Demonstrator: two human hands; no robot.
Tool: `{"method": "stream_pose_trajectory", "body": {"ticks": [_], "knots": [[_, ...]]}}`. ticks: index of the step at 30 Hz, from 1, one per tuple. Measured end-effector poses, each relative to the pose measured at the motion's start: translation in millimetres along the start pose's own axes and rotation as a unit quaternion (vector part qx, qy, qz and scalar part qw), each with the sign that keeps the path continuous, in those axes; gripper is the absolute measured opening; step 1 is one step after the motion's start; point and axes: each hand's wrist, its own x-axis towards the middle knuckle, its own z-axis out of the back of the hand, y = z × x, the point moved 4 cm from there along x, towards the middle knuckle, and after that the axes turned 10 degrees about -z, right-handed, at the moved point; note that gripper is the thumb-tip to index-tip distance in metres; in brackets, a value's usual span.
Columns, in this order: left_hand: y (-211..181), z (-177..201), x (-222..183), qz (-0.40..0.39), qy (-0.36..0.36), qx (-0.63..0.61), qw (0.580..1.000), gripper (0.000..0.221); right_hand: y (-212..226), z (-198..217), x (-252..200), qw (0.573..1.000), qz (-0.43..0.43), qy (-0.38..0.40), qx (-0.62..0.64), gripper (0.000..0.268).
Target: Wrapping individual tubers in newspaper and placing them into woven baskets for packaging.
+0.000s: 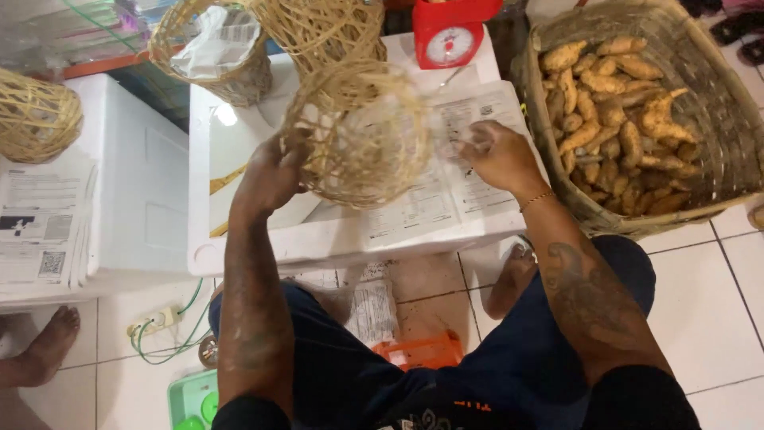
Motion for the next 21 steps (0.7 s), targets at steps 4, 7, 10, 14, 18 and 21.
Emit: {"method": "stream_pose_trajectory", "body": {"ticks": [4, 7, 10, 14, 18, 21], "knots": [[54.4, 17.7, -0.8, 0.027, -0.033, -0.032, 0.999, 0.048, -43.6, 29.7, 12.7, 0.986, -0.031, -0.082, -0.143, 0.057], [65.4, 29.0, -1.2, 0.002, -0.035, -0.039, 0.999, 0.048, -73.9, 25.2, 31.3, 0.972, -0.13, -0.001, -0.197, 0.077], [72.5, 37.8, -6.5, 0.015, -0.051, -0.023, 0.998, 0.049, -81.1, 19.5, 27.4, 0.962, -0.189, 0.02, -0.198, 0.081], [63.9, 45.7, -14.2, 0.014, -0.065, 0.012, 0.998, 0.047, -95.4, 17.0, 30.3, 0.969, -0.188, 0.01, -0.159, 0.079], [59.0, 49.3, -19.7, 0.001, -0.095, 0.009, 0.995, 0.043, -130.8, 10.1, 52.7, 0.973, -0.174, -0.018, -0.149, 0.075], [56.6, 49.1, -19.7, -0.002, -0.096, 0.022, 0.995, 0.042, -114.7, 10.3, 34.9, 0.98, -0.181, -0.01, -0.082, 0.07]]}}
